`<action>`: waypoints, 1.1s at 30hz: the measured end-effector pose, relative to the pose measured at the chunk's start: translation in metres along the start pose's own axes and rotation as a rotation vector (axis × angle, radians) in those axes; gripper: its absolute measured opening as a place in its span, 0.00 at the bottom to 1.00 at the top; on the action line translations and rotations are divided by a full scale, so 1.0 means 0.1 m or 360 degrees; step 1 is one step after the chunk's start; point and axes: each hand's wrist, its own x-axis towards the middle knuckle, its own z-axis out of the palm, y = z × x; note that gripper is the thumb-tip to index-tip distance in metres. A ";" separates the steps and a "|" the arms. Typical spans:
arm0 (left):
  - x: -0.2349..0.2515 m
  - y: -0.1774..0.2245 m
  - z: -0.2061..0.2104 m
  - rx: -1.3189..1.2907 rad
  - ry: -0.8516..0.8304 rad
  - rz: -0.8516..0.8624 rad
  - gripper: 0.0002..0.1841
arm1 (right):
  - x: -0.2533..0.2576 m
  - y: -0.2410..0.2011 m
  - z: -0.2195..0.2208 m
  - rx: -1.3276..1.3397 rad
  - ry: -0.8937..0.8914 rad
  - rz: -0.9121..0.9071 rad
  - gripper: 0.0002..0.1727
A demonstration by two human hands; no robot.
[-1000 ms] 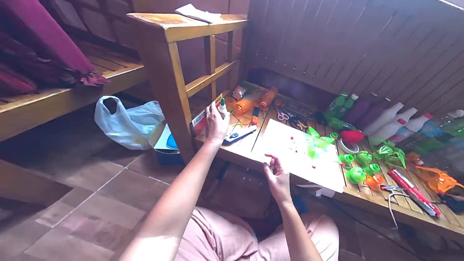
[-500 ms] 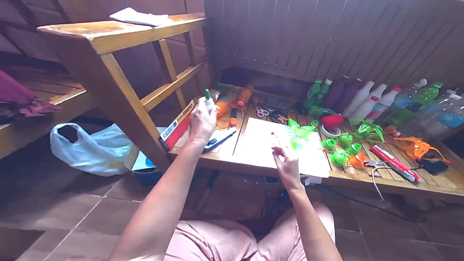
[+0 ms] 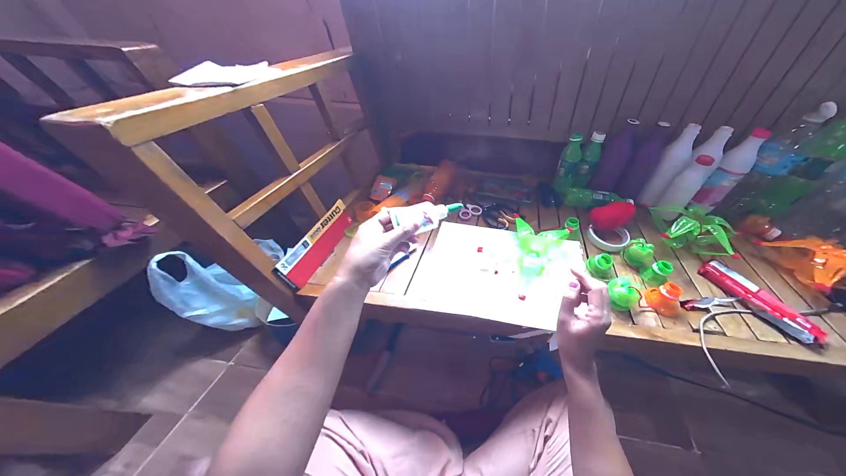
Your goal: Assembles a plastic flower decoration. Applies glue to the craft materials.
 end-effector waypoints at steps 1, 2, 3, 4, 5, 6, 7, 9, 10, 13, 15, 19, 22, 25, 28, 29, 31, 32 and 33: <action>0.02 -0.03 -0.01 -0.0226 0.0056 -0.0015 0.08 | -0.04 0.03 0.01 0.0027 -0.0018 0.0042 0.16; 0.04 -0.06 -0.01 -0.0468 0.0071 -0.0024 0.06 | -0.08 0.06 0.02 0.0052 -0.0044 0.0086 0.16; 0.05 -0.08 0.01 -0.0694 0.0091 -0.0032 0.05 | -0.12 0.08 0.04 0.0072 -0.0075 0.0122 0.16; 0.06 -0.10 0.05 -0.0868 0.0119 -0.0044 0.07 | -0.14 0.10 0.05 0.0090 -0.0104 0.0161 0.16; 0.06 -0.08 0.11 -0.0977 0.0186 -0.0058 0.07 | -0.15 0.12 0.05 0.0108 -0.0132 0.0205 0.16; 0.05 -0.04 0.17 -0.1029 0.0285 -0.0076 0.07 | -0.14 0.13 0.06 0.0124 -0.0160 0.0250 0.15; 0.04 0.03 0.24 -0.1032 0.0379 -0.0077 0.08 | -0.13 0.14 0.06 0.0135 -0.0185 0.0291 0.15; 0.01 0.20 0.33 -0.1036 0.0423 0.0054 0.09 | -0.12 0.15 0.07 0.0132 -0.0228 0.0342 0.14; 0.01 0.26 0.35 -0.1048 0.0377 0.0173 0.09 | -0.13 0.15 0.07 0.0117 -0.0254 0.0360 0.13; -0.01 0.34 0.41 -0.0911 0.0334 0.0631 0.09 | -0.16 0.17 0.11 0.0069 -0.0327 0.0390 0.14; -0.01 0.24 0.47 -0.0626 0.0281 0.0874 0.11 | -0.17 0.18 0.14 0.0050 -0.0363 0.0386 0.14; 0.00 -0.17 0.67 -0.0173 0.0286 0.0341 0.19 | -0.19 0.15 0.18 0.0020 -0.0445 0.0408 0.15; -0.01 -0.22 0.66 -0.0114 0.0340 0.0624 0.18 | -0.19 0.15 0.20 0.0030 -0.0470 0.0413 0.16; -0.03 -0.34 0.64 0.0167 0.0244 0.0857 0.19 | -0.19 0.16 0.19 0.0065 -0.0514 0.0462 0.17; 0.06 -0.45 0.71 0.0024 0.0233 0.0237 0.16 | -0.18 0.15 0.18 0.0080 -0.0586 0.0548 0.17; 0.10 -0.44 0.70 -0.0086 0.0275 0.0133 0.15 | -0.18 0.15 0.18 0.0082 -0.0593 0.0566 0.17; 0.15 -0.38 0.69 -0.0269 0.0348 0.0014 0.14 | -0.17 0.15 0.17 0.0098 -0.0608 0.0607 0.16; 0.17 -0.37 0.69 -0.0298 0.0346 0.0008 0.14 | -0.17 0.15 0.17 0.0127 -0.0621 0.0637 0.16; 0.18 -0.37 0.69 -0.0271 0.0328 0.0039 0.15 | -0.16 0.15 0.17 0.0170 -0.0633 0.0668 0.16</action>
